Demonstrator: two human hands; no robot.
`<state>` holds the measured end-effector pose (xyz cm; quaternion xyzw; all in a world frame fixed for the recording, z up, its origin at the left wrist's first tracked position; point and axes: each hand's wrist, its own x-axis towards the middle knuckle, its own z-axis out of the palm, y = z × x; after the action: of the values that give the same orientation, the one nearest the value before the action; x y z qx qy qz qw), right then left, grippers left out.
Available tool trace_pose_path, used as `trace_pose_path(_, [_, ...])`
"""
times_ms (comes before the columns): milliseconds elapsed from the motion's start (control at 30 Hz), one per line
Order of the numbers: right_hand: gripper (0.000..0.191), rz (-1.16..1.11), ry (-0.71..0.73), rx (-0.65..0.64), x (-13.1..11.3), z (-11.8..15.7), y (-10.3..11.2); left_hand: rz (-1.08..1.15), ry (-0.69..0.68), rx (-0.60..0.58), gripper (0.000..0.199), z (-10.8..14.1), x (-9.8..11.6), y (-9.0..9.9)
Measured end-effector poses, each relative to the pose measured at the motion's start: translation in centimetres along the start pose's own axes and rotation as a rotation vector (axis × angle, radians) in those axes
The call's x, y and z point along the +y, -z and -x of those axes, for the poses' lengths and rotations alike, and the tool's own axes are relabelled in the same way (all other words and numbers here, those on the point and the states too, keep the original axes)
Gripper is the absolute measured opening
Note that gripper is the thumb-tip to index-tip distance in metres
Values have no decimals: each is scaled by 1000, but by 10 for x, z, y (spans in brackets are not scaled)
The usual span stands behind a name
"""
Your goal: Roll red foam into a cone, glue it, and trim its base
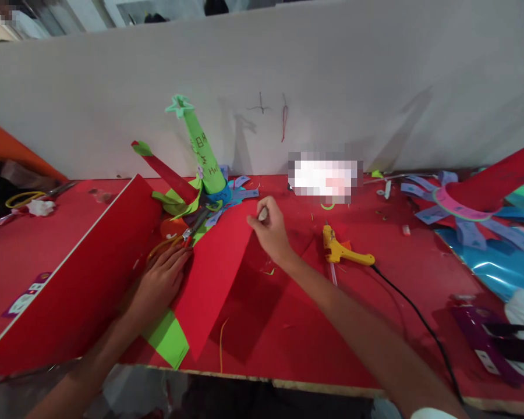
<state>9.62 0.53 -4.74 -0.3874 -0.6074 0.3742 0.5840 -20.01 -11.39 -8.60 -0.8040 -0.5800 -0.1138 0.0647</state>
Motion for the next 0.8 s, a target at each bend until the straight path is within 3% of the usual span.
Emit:
trace_pose_path(167, [17, 280, 23, 42, -4, 0, 62, 34, -51, 26, 43, -2, 8, 0])
trace_pose_path(267, [20, 517, 41, -6, 5, 9, 98, 132, -116, 4, 45, -7, 23, -2])
trace_pose_path(367, [22, 745, 34, -84, 14, 21, 120, 255, -109, -28, 44, -22, 42, -3])
trace_pose_path(433, [23, 800, 14, -113, 16, 28, 123, 372, -54, -39, 44, -42, 56, -5])
trace_pose_path(533, [23, 684, 34, -88, 14, 35, 118, 637, 1, 29, 47, -88, 73, -16])
trace_pose_path(667, [17, 464, 88, 103, 14, 39, 111, 1036, 173, 207, 55, -153, 80, -49])
trace_pose_path(800, [17, 374, 46, 258, 24, 37, 115, 1284, 204, 165, 68, -176, 78, -70])
